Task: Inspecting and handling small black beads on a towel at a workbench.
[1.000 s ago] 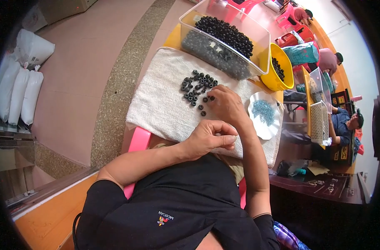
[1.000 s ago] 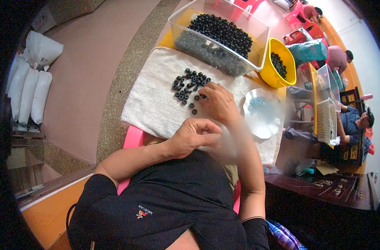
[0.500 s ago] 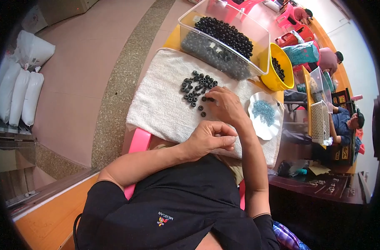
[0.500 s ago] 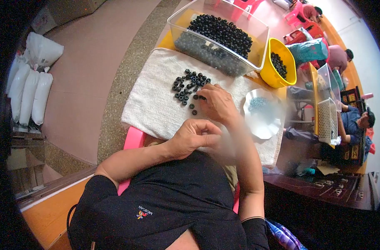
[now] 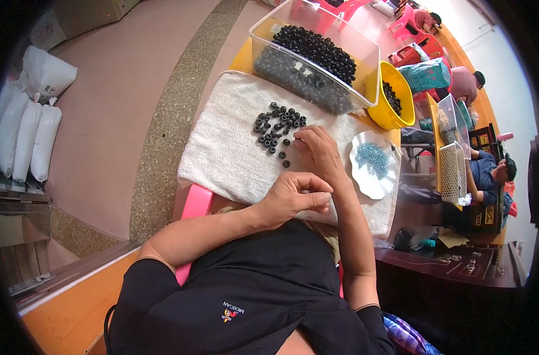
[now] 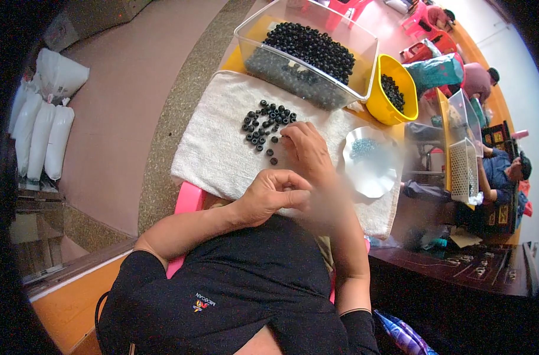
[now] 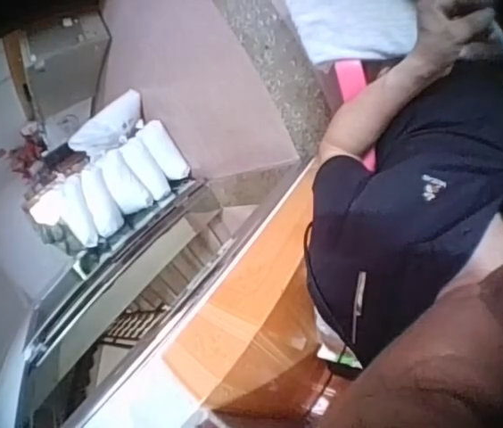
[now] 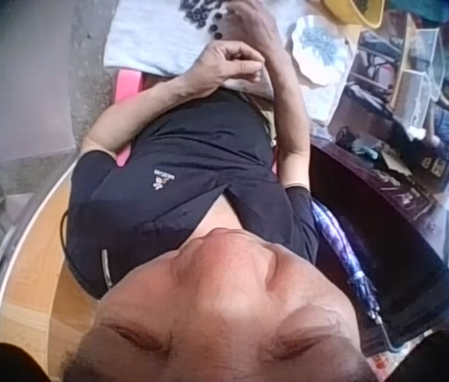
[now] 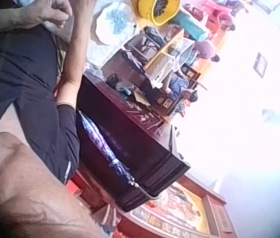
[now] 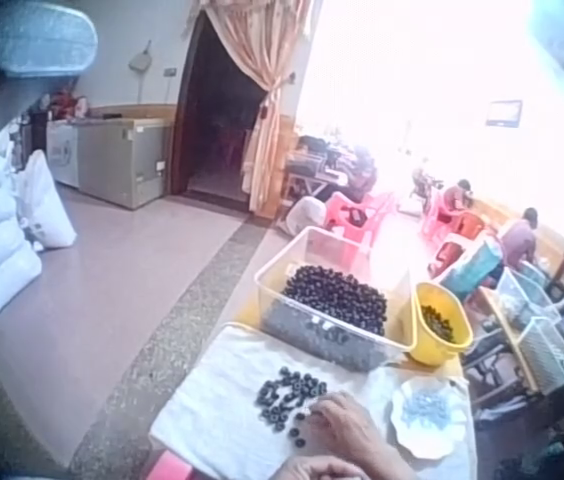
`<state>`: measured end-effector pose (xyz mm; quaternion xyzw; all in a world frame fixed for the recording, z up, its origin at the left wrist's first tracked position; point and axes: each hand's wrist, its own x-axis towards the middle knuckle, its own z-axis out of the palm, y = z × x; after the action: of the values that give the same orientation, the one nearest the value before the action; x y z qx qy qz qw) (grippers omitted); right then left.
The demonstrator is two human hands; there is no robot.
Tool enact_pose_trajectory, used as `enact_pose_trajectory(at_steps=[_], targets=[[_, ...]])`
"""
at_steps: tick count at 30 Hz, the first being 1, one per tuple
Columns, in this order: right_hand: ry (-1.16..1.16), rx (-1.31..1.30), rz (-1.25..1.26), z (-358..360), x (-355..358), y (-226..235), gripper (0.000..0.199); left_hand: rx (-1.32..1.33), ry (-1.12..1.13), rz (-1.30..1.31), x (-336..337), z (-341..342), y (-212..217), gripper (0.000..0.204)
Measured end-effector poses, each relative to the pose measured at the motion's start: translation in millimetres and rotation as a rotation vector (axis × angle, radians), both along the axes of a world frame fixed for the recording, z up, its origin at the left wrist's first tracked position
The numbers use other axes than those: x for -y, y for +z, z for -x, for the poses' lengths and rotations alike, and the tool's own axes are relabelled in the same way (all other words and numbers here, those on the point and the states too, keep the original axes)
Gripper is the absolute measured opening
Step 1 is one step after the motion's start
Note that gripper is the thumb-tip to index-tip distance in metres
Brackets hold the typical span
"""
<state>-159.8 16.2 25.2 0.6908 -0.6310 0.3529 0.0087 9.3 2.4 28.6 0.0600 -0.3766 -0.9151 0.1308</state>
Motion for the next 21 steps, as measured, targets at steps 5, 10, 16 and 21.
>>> enact_pose_trajectory(at_steps=[5,10,16,21], targets=[[-0.021,0.175,0.014,3.3,-9.8,-6.2,0.017,0.024,0.017,0.034,-0.1,0.8,-2.1,0.015],[0.014,0.514,-0.025,5.1,-22.7,-13.6,0.014,0.047,0.034,0.038,-0.1,1.1,-2.6,0.015],[-0.006,0.866,-0.124,8.3,-37.8,-7.6,0.010,0.068,0.080,0.013,2.7,1.1,-3.4,0.012],[-0.016,1.212,-0.180,12.5,-54.9,0.8,0.014,0.084,0.106,-0.053,8.4,3.6,-8.1,0.011]])
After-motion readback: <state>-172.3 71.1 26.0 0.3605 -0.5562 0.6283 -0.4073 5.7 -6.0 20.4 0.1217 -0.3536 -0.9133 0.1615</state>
